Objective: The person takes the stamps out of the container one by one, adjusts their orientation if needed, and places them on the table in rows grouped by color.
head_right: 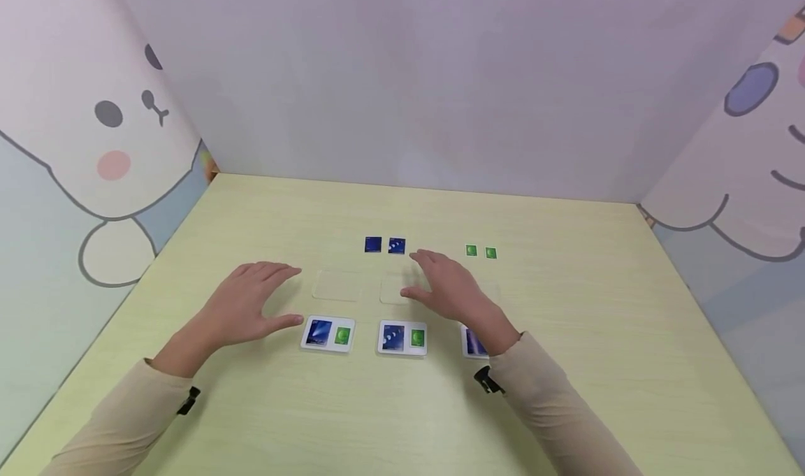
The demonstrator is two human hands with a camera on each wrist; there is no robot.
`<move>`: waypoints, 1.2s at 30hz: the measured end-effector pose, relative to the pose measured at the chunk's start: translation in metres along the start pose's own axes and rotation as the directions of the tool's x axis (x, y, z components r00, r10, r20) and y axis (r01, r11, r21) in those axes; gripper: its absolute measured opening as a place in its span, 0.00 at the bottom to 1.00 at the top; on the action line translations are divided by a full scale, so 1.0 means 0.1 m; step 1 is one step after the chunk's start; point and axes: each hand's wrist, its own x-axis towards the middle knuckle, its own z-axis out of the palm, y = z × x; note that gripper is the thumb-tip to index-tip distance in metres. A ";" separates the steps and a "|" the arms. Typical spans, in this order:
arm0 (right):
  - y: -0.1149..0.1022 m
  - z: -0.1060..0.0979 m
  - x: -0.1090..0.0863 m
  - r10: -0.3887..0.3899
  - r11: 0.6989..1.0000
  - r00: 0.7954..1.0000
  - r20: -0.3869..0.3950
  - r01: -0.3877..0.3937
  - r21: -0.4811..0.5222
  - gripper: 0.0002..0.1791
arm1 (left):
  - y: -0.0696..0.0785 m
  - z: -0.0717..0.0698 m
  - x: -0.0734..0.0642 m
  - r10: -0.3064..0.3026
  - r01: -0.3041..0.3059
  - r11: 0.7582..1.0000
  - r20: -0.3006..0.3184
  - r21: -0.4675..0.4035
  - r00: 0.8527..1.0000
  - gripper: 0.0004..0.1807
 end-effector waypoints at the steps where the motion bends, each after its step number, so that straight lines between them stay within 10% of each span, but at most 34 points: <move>1: -0.01 0.00 0.00 -0.004 1.000 1.000 0.000 0.004 -0.001 0.39 | 0.00 0.00 0.00 0.001 -0.001 1.000 0.005 0.001 1.000 0.44; 36: -0.28 0.15 0.10 -0.108 0.993 0.993 0.044 0.110 -0.045 0.36 | 0.07 0.10 -0.11 0.089 -0.092 0.995 0.054 0.043 0.995 0.41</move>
